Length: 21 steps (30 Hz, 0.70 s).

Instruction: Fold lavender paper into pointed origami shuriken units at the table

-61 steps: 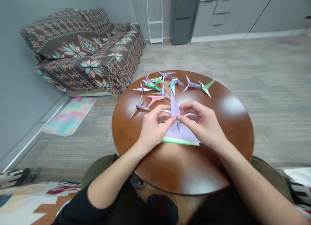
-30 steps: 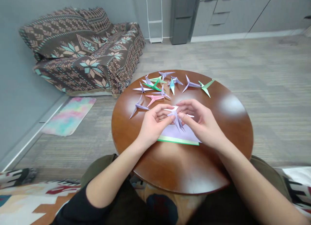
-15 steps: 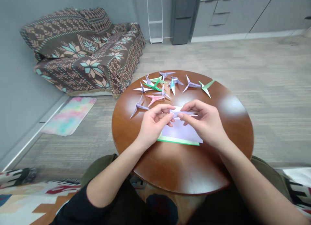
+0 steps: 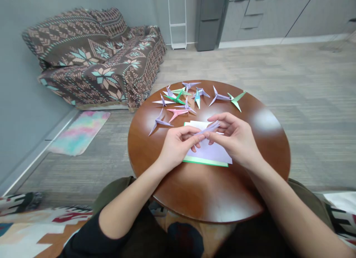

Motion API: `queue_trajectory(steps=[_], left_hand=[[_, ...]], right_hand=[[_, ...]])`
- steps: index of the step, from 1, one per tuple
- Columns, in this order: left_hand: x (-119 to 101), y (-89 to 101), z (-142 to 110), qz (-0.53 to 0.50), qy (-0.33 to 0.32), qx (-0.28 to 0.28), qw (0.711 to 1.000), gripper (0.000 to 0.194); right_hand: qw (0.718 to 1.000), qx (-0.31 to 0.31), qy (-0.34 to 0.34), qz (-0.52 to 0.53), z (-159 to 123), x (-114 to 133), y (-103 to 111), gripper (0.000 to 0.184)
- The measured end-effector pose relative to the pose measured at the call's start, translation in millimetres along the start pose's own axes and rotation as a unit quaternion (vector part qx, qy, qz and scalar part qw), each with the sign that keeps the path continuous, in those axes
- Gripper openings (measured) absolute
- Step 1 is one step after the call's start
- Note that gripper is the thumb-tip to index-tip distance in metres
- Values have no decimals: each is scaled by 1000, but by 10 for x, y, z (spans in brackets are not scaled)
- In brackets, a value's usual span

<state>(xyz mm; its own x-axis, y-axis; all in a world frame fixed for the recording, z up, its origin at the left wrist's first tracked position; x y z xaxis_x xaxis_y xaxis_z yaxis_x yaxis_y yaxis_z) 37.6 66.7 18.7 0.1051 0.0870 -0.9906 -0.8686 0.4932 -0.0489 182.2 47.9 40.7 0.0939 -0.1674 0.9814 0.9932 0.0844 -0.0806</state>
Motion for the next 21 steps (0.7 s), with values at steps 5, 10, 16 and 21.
queue_trajectory(steps=[5, 10, 16, 21], left_hand=[[-6, -15, -1, 3, -3, 8, 1000, 31], [-36, -35, -6, 26, -5, 10, 1000, 37], [9, -154, -30, -17, 9, 51, 999, 34], [-96, -83, -43, 13, -45, -4, 999, 30]], right_hand=[[999, 22, -22, -16, -3, 2, -44, 32], [999, 10, -17, -47, -13, 16, -3, 35], [997, 27, -7, -72, -2, 16, 1, 30], [999, 32, -35, -23, -3, -53, -26, 35]])
Point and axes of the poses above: each hand's wrist, its own z-axis towards the middle knuckle, its own y-axis out of the back of the hand, x = y × z, the point moved 10 cm from there along z, towards the middle knuckle, and after that the axes turned 6 degrees about x, right-handed, at the moved point
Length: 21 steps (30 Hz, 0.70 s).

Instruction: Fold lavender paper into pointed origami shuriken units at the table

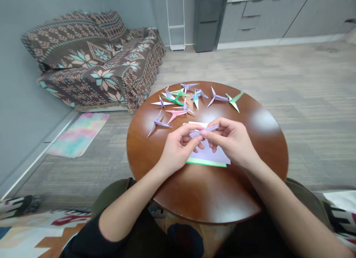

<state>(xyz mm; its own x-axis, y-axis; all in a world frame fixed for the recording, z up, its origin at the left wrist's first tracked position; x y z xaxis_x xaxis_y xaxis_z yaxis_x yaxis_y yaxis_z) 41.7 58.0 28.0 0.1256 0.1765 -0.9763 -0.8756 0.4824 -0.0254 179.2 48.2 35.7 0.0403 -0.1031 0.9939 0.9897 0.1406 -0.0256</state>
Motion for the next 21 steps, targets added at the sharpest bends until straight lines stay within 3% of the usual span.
queue_trajectory(steps=[6, 16, 21], left_hand=[[40, 109, 22, -34, 21, -42, 998, 32], [167, 172, 17, -87, 31, -63, 994, 27], [224, 233, 36, -112, 53, -70, 990, 26]], right_hand=[[999, -10, 36, 7, -19, 65, -23, 37], [998, 4, 56, -7, -37, 84, -62, 33], [977, -11, 131, -168, -63, 202, -22, 15]])
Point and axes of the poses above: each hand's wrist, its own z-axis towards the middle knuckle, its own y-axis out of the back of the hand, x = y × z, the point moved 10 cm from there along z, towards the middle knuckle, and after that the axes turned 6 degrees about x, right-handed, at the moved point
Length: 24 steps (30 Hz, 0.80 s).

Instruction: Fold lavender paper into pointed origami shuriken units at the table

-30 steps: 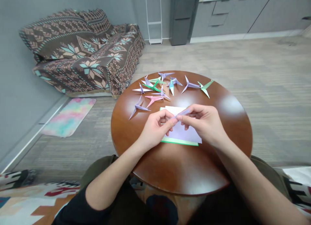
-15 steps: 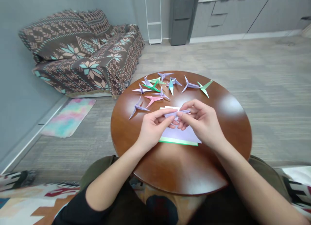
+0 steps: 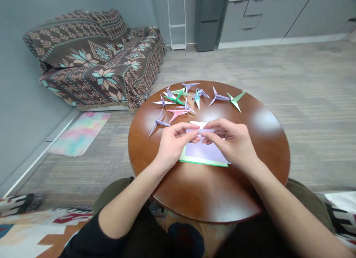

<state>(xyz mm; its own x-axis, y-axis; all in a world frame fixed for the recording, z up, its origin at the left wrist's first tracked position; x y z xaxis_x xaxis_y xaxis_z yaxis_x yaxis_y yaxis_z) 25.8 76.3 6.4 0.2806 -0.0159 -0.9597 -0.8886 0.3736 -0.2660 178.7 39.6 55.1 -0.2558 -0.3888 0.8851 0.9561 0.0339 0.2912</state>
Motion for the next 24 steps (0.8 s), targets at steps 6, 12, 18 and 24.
queue_trajectory(steps=[6, 12, 18, 24], left_hand=[[115, -30, -3, -75, 61, 11, 995, 26], [75, -23, -6, -37, 35, 4, 999, 30], [-107, -20, -24, 58, -16, -5, 998, 26], [-192, -59, -44, 100, -25, 11, 995, 20]], right_hand=[[987, 7, 76, -140, -11, 156, 5, 7], [995, 5, 49, -85, -15, 98, 6, 11], [1000, 11, -4, -6, -28, -26, -33, 15], [991, 103, -88, -4, -11, -144, -188, 25]])
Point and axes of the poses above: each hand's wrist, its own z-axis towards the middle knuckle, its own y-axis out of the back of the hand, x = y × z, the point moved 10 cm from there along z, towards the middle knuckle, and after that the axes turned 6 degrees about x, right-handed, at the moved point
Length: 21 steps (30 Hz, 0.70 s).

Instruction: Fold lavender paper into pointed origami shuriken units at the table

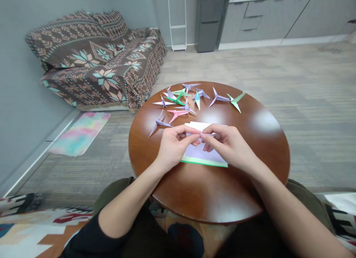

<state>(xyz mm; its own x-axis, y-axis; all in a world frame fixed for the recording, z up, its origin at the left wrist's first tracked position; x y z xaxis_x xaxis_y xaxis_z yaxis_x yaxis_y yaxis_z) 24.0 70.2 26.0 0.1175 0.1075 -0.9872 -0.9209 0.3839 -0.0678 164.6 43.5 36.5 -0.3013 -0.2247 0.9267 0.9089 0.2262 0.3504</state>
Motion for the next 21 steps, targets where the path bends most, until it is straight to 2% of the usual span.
queue_trajectory(steps=[3, 7, 10, 16, 21], left_hand=[[18, -2, -4, 0, -2, -2, 1000, 21], [170, -5, 15, -83, 22, 2, 996, 36], [257, -16, 33, -113, 44, 11, 993, 39], [68, 41, 19, -41, -7, -16, 999, 31], [-18, 56, -13, -33, -31, -22, 999, 30]], right_hand=[[1000, 5, 4, -14, -8, 53, 17, 29], [1000, -25, 13, 13, -32, 64, 82, 29], [999, -33, 17, 16, -36, 48, 94, 28], [1000, -17, 22, 12, -32, 61, 45, 27], [999, -4, 17, 27, -42, 96, -13, 28]])
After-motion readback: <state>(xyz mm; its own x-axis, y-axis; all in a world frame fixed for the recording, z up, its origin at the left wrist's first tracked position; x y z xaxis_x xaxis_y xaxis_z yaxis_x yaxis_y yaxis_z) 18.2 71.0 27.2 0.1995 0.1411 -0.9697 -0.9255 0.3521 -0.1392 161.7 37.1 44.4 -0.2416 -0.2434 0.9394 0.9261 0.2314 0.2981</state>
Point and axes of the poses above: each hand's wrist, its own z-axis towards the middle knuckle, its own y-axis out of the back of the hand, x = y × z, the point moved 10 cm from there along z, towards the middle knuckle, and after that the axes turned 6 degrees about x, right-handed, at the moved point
